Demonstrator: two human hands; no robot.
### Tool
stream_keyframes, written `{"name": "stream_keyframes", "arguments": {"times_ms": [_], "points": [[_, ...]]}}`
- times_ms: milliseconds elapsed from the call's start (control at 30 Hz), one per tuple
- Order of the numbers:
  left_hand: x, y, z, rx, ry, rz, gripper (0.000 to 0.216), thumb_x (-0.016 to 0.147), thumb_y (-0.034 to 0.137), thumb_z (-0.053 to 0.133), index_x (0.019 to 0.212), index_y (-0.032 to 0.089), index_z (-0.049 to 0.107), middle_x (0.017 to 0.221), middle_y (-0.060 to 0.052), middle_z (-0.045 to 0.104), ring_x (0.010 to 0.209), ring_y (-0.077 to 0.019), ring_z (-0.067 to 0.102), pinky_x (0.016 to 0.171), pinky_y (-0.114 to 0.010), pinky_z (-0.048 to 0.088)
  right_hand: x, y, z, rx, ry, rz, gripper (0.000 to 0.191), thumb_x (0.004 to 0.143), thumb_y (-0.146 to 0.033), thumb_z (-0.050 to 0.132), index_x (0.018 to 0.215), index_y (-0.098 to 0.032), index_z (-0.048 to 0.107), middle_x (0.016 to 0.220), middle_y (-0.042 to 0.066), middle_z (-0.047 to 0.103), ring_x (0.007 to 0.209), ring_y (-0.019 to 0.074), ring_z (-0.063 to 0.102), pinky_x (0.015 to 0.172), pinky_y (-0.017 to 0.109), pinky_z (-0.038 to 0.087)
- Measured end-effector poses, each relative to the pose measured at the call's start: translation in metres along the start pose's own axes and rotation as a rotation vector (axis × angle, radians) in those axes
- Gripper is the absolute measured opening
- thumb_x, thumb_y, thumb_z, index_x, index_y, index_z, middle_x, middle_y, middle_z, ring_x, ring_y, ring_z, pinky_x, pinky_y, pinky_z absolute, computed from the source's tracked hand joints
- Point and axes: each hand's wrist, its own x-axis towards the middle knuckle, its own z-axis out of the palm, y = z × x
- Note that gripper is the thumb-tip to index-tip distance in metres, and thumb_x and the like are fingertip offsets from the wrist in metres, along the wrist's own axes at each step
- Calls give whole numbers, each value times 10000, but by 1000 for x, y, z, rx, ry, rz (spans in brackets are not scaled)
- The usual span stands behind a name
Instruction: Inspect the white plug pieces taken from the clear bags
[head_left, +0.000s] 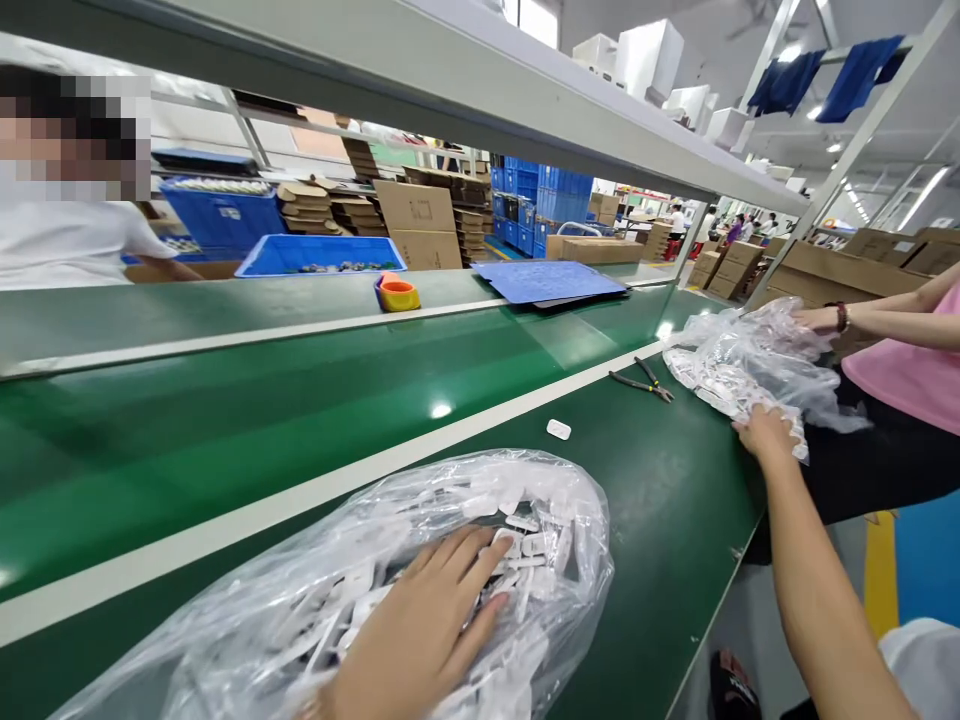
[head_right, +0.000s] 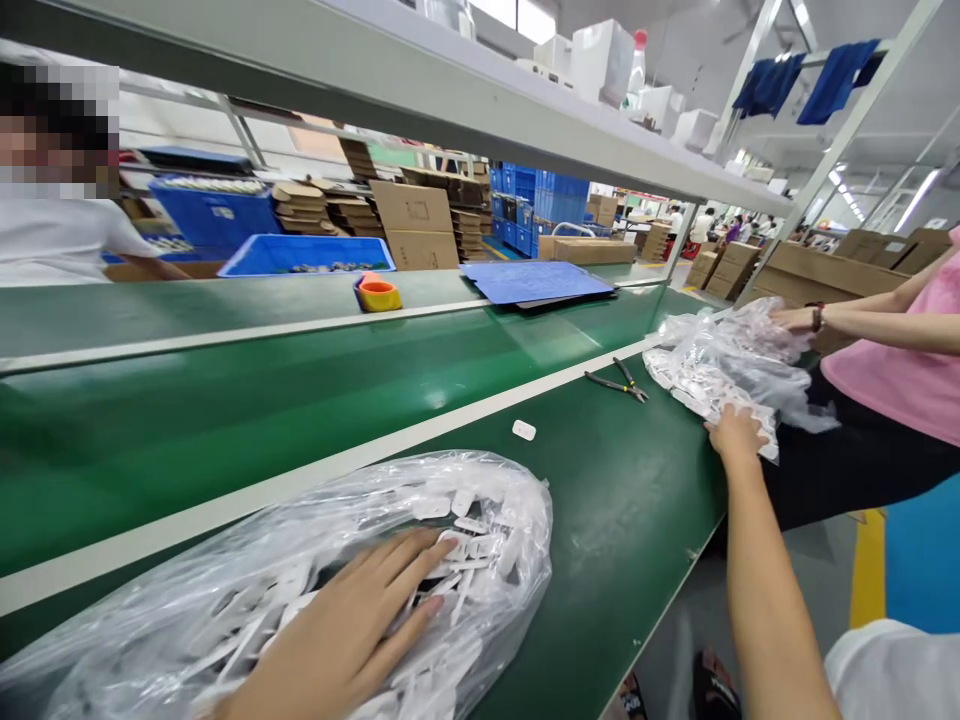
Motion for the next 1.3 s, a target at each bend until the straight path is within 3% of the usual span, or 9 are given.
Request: {"name": "stream_keyframes", "arguments": {"times_ms": [167,433,567,700,833,933,1000,1133,1300], "points": [[-4,1,5,-21,6,-29,396,993,382,396,1285,199,591,1179,-56,710,1009,-260,704,785,-414,618,-19,15,29,-193,-57,-88,321,938,-334,604,1202,-152,585,1228,95,592,1093,237,599,917,461,522],[-2,-1,-7,115,221,88,311,969,269,426,1164,142,632,1078,-110,712,933,-273,681,766,-387,513,-94,-65,41,-126,-100,-424,287,951,-336,584,1173,-154,593,1184,89,604,1038,215,614,857,413,549],[23,17,-33,102,363,201,205,922,127,496,1078,137,627,999,-85,720,941,-269,655,844,-402,453,-130,-91,6,37,-156,-655,363,948,-335,585,1275,-180,553,1201,92,617,1077,220,615,875,395,550],[88,57,-53,-108,289,336,227,914,123,423,1016,131,626,964,-86,700,927,-260,640,796,-386,482,-146,-59,-59,232,-172,-832,346,966,-402,499,1289,-297,568,1199,14,668,1069,174,646,903,290,543],[176,108,-39,-229,8,439,320,969,320,417,1103,92,597,1201,-159,628,1184,-301,545,921,-408,480,-89,-3,-91,305,46,-538,331,990,-318,377,1113,-185,653,1081,96,704,972,254,673,906,427,519],[231,142,-8,-204,-75,495,723,904,431,595,1443,35,320,1558,-207,295,1478,-340,168,1191,-540,193,-10,7,-72,307,28,-419,229,968,-349,533,1025,-170,663,972,65,696,885,187,661,886,418,525],[251,150,13,-188,-193,476,766,863,468,658,1395,-13,388,1398,-251,502,1396,-360,351,1180,-559,212,38,-3,-48,314,-14,-399,251,952,-361,581,1066,-145,638,1037,61,665,931,182,648,877,414,532],[250,122,38,-215,-368,468,344,940,418,583,1111,122,623,1078,-90,676,1013,-225,645,965,-463,498,86,-24,6,342,-129,-420,284,943,-344,599,1148,-148,607,1153,81,625,1009,204,628,874,419,542],[227,61,51,-324,-410,304,320,962,425,552,1087,137,616,1007,-64,660,881,-184,654,799,-385,570,79,-10,59,419,-165,-389,310,950,-352,588,1187,-153,589,1170,85,616,993,202,632,844,403,556]]}}
